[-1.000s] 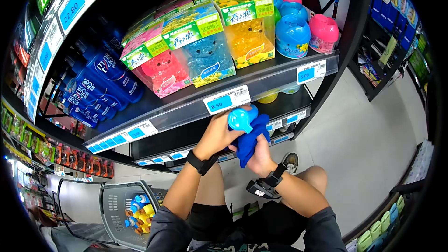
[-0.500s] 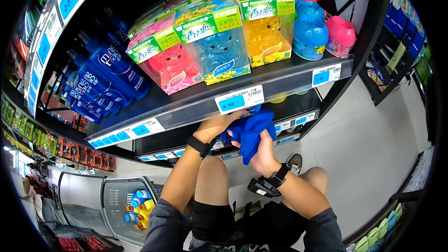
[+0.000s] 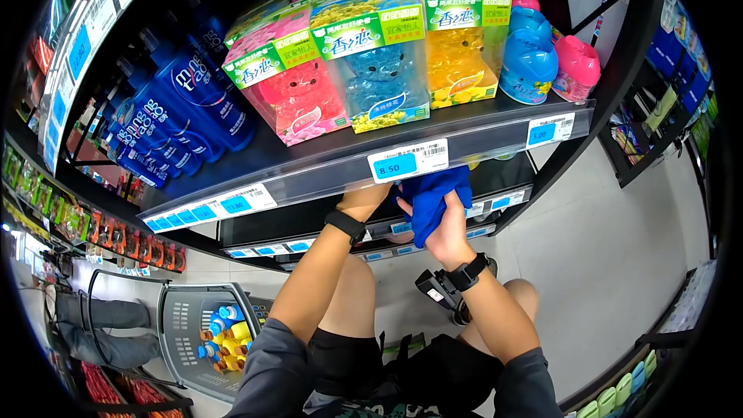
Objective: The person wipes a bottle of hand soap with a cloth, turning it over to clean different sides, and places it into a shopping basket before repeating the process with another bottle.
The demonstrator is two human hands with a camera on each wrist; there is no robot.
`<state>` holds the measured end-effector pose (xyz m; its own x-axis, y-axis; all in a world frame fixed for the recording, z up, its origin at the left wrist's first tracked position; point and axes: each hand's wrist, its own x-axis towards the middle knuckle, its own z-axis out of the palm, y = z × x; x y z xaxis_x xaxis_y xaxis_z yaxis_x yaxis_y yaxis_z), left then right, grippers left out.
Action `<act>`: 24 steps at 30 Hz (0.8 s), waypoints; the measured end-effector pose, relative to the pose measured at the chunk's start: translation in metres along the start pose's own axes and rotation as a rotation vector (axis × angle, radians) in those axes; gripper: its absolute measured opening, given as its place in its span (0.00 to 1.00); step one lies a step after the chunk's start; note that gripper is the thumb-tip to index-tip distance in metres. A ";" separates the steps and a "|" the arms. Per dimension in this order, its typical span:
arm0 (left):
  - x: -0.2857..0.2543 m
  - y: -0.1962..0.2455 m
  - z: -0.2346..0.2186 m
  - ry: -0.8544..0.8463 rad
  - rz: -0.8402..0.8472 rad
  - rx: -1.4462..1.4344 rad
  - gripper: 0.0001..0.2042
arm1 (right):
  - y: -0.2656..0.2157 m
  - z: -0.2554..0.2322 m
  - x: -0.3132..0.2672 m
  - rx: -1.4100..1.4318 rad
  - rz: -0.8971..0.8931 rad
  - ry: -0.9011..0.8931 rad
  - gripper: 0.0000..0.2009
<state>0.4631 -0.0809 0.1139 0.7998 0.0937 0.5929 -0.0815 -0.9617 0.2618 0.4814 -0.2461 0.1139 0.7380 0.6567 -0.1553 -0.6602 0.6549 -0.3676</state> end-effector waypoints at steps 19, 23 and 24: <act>0.002 -0.001 0.011 -0.030 -0.004 -0.034 0.07 | 0.000 -0.003 0.014 -0.006 -0.018 -0.061 0.18; 0.000 -0.010 0.019 0.088 0.068 -0.009 0.11 | 0.000 -0.007 0.020 0.012 -0.026 -0.060 0.18; -0.001 -0.012 0.019 0.051 0.058 -0.023 0.13 | 0.000 -0.008 0.020 0.024 -0.022 -0.083 0.17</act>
<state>0.4749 -0.0739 0.0957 0.7620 0.0518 0.6454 -0.1408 -0.9597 0.2433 0.4976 -0.2360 0.1039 0.7388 0.6703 -0.0704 -0.6479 0.6775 -0.3480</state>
